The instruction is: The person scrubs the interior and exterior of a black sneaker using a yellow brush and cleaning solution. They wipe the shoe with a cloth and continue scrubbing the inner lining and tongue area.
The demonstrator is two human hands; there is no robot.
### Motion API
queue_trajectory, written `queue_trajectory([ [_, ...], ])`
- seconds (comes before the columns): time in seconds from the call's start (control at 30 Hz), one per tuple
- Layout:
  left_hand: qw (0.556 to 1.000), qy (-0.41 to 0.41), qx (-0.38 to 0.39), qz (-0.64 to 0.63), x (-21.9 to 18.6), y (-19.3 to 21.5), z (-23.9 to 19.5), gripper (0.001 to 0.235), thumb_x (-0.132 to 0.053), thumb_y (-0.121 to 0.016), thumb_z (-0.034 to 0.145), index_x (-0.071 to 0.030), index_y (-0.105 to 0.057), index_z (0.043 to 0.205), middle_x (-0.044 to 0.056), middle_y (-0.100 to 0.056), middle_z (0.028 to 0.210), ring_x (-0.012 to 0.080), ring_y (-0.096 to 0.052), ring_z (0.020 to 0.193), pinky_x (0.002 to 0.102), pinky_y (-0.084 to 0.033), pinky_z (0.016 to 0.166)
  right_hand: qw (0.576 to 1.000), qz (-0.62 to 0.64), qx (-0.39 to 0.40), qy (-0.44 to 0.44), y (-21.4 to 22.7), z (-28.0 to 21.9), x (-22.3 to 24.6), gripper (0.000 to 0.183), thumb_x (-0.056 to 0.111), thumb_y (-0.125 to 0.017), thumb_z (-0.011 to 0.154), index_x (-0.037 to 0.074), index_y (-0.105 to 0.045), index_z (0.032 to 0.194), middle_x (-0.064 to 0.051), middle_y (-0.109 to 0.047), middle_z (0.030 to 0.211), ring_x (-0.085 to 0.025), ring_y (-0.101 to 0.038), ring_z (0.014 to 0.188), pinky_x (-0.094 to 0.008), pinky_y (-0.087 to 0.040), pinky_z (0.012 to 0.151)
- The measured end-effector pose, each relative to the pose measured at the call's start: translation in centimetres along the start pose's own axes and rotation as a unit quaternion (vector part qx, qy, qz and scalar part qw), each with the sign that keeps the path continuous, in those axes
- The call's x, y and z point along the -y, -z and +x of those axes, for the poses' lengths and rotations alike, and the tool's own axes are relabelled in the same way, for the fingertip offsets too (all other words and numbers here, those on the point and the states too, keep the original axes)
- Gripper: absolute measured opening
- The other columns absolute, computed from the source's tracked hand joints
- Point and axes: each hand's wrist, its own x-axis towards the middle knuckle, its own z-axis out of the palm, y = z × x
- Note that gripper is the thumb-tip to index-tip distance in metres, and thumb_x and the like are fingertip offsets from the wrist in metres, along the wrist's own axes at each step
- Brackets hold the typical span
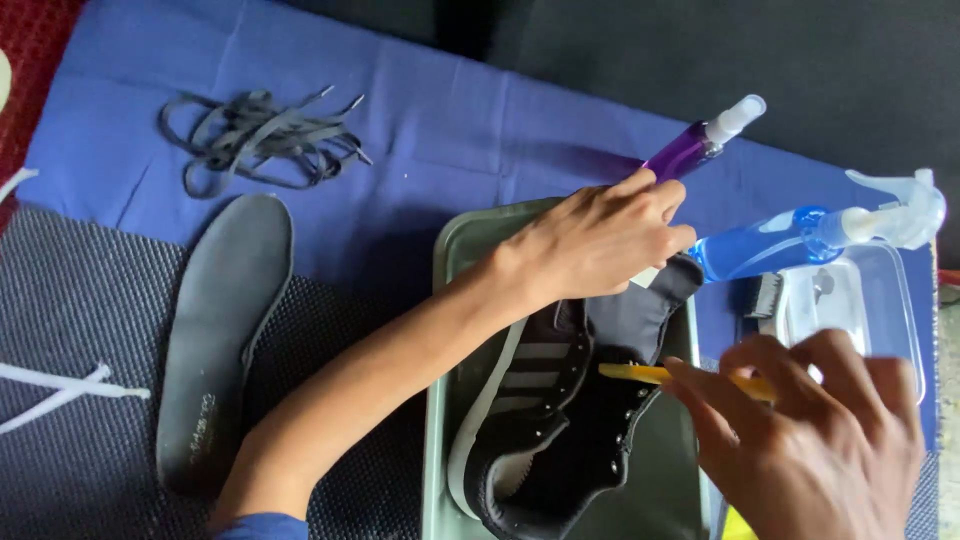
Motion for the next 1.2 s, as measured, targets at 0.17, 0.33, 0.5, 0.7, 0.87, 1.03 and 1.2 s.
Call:
queue_trajectory([
  [0.17,1.000,-0.003,-0.004,0.005,0.2,-0.8,0.2,0.012,0.004,-0.074,0.087,-0.004,-0.072,0.096,0.016,-0.063,0.095,0.0222,-0.060,0.079,0.034,-0.063,0.062,0.998,0.047,-0.030,0.027,1.5,-0.3,0.7,0.018,0.023,-0.082,0.087,0.038,-0.076,0.093,0.007,-0.069,0.087,-0.024,-0.062,0.079,-0.038,-0.045,0.064],
  [0.33,1.000,0.009,0.014,0.007,0.1,-0.8,0.0,0.011,0.006,-0.068,0.091,-0.002,-0.071,0.098,0.018,-0.064,0.099,0.0234,-0.061,0.078,0.035,-0.063,0.059,0.996,0.073,-0.015,0.051,0.7,-0.2,1.9,0.013,0.046,-0.081,0.090,0.033,-0.078,0.094,0.006,-0.069,0.083,-0.022,-0.062,0.078,-0.036,-0.046,0.060],
  [0.5,1.000,-0.003,-0.001,0.015,0.3,-0.8,0.1,0.016,0.003,-0.077,0.084,-0.005,-0.072,0.097,0.017,-0.064,0.097,0.0232,-0.062,0.081,0.036,-0.063,0.067,0.967,0.170,0.186,0.028,-1.4,-0.2,3.2,0.012,0.027,-0.065,0.090,0.024,-0.062,0.102,0.000,-0.055,0.087,-0.019,-0.071,0.070,-0.045,-0.057,0.036],
  [0.7,1.000,-0.001,-0.003,0.017,0.4,-1.1,0.1,0.014,0.003,-0.074,0.087,-0.004,-0.072,0.098,0.018,-0.066,0.099,0.0213,-0.062,0.077,0.034,-0.063,0.064,0.973,0.198,0.089,-0.080,1.3,-3.8,2.2,0.019,0.034,-0.079,0.083,0.024,-0.077,0.099,0.006,-0.077,0.083,-0.014,-0.069,0.052,-0.031,-0.053,0.045],
  [0.87,1.000,0.002,0.009,0.008,0.0,-0.4,0.1,0.011,0.007,-0.072,0.088,-0.003,-0.071,0.093,0.016,-0.062,0.094,0.0226,-0.060,0.077,0.035,-0.062,0.060,0.957,0.204,0.205,0.011,-0.5,-2.2,1.0,0.020,0.033,-0.062,0.094,0.025,-0.071,0.111,0.004,-0.074,0.085,-0.020,-0.073,0.055,-0.042,-0.064,0.041],
  [1.03,1.000,0.010,0.002,0.002,0.2,-0.8,0.0,0.010,0.006,-0.068,0.093,-0.002,-0.069,0.088,0.012,-0.060,0.088,0.0200,-0.057,0.072,0.032,-0.061,0.055,0.972,0.211,0.076,0.070,0.3,-3.7,-0.3,0.042,0.031,-0.085,0.072,0.017,-0.078,0.110,0.002,-0.078,0.083,-0.012,-0.076,0.061,-0.029,-0.064,0.063],
  [1.2,1.000,0.005,0.014,0.008,0.1,-0.4,0.0,0.011,0.006,-0.070,0.089,-0.003,-0.071,0.096,0.015,-0.062,0.096,0.0238,-0.062,0.081,0.037,-0.064,0.064,0.942,0.191,0.265,0.072,-1.0,-1.8,2.2,0.018,0.023,-0.063,0.096,0.016,-0.058,0.111,0.001,-0.063,0.087,-0.015,-0.073,0.058,-0.039,-0.069,0.043],
])
